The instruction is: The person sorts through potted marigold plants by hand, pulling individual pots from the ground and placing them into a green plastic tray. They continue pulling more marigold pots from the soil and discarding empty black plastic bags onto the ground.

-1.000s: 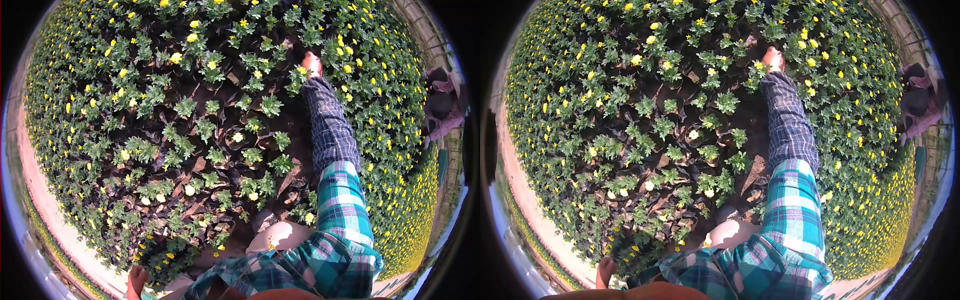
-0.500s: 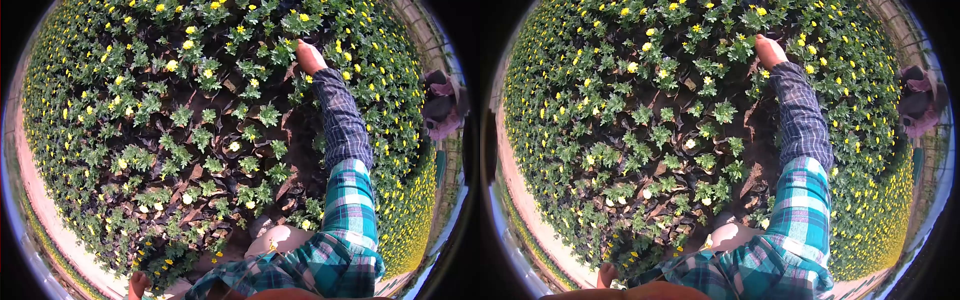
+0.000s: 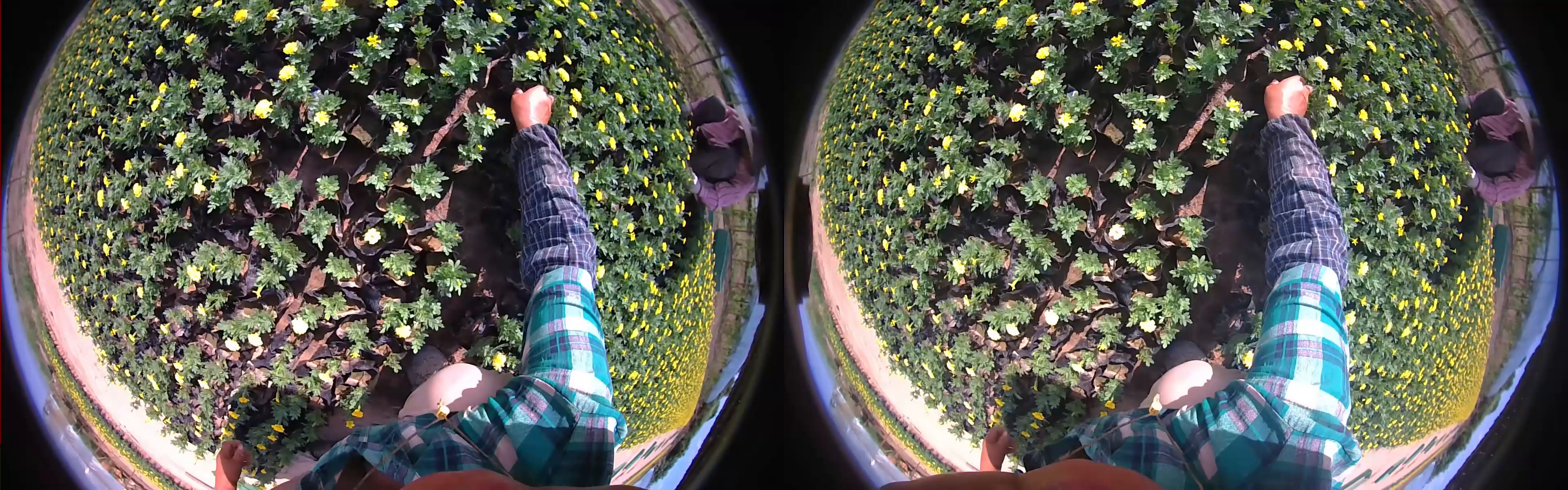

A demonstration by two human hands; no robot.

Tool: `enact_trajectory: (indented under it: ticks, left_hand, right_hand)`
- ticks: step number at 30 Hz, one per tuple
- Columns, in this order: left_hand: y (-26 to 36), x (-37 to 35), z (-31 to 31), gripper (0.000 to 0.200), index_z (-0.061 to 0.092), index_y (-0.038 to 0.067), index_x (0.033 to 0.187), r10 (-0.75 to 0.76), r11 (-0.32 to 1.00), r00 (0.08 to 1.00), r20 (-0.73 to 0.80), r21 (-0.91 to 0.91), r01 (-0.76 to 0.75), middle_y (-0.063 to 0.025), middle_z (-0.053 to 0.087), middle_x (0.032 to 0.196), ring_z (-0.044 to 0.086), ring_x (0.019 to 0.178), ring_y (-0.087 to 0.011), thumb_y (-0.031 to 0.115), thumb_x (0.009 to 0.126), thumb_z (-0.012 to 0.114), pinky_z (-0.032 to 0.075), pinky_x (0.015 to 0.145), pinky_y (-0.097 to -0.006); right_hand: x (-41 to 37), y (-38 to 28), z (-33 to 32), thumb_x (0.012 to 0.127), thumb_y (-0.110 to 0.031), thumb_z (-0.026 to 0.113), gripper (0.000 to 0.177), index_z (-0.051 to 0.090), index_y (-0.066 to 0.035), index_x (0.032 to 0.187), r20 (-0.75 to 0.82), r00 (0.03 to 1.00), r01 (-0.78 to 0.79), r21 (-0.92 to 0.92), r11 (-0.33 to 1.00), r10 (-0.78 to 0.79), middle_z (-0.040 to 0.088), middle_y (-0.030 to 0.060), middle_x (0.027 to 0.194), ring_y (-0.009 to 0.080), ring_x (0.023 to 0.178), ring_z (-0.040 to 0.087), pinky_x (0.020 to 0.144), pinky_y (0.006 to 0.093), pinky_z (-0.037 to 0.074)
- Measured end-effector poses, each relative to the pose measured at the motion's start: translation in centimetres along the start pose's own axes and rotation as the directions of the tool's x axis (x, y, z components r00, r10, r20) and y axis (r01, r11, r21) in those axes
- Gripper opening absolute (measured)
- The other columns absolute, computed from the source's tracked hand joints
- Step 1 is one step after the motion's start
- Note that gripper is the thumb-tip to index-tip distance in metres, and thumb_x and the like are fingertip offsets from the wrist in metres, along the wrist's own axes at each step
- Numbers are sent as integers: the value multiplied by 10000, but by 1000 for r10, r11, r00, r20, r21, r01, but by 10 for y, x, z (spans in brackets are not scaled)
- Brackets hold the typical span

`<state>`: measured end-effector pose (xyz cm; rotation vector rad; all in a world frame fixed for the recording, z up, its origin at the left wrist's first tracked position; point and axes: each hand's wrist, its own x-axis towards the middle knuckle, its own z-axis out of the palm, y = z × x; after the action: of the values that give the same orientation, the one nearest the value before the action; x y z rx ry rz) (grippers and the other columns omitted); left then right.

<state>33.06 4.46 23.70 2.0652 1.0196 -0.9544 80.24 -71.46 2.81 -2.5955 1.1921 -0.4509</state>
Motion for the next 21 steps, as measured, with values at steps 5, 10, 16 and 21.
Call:
enact_trajectory:
  ticks: [5,10,16,21]
  left_hand:
    - [13,-3,-1,209,514,-21,964,49,999,999,-5,21,-49,-119,607,721,608,659,-167,174,892,491,492,574,-291]
    - [15,-5,1,220,500,-15,977,43,999,999,-24,-33,-43,-116,609,751,611,663,-173,184,885,489,490,563,-298]
    - [0,14,-6,225,508,-16,1015,32,999,999,32,29,-33,-113,602,776,620,663,-189,170,889,495,517,587,-307]
    - [8,15,-7,196,515,-13,1021,36,999,999,-22,-32,-37,-109,603,802,609,648,-174,149,915,479,526,594,-302]
  right_hand:
    - [21,13,12,816,-233,600,253,649,-59,992,185,976,118,-29,993,-111,637,186,1060,357,973,609,856,426,483]
    - [-5,2,-9,766,-84,529,217,620,-143,953,-31,973,230,103,968,-228,614,158,999,369,966,601,789,454,481]
    - [4,7,12,787,-107,528,214,599,-118,988,47,822,525,322,788,-567,609,160,987,351,933,589,770,430,473]
    - [-18,-6,7,722,-30,572,256,601,-40,977,-25,835,534,271,801,-549,601,170,938,369,890,579,776,421,469]
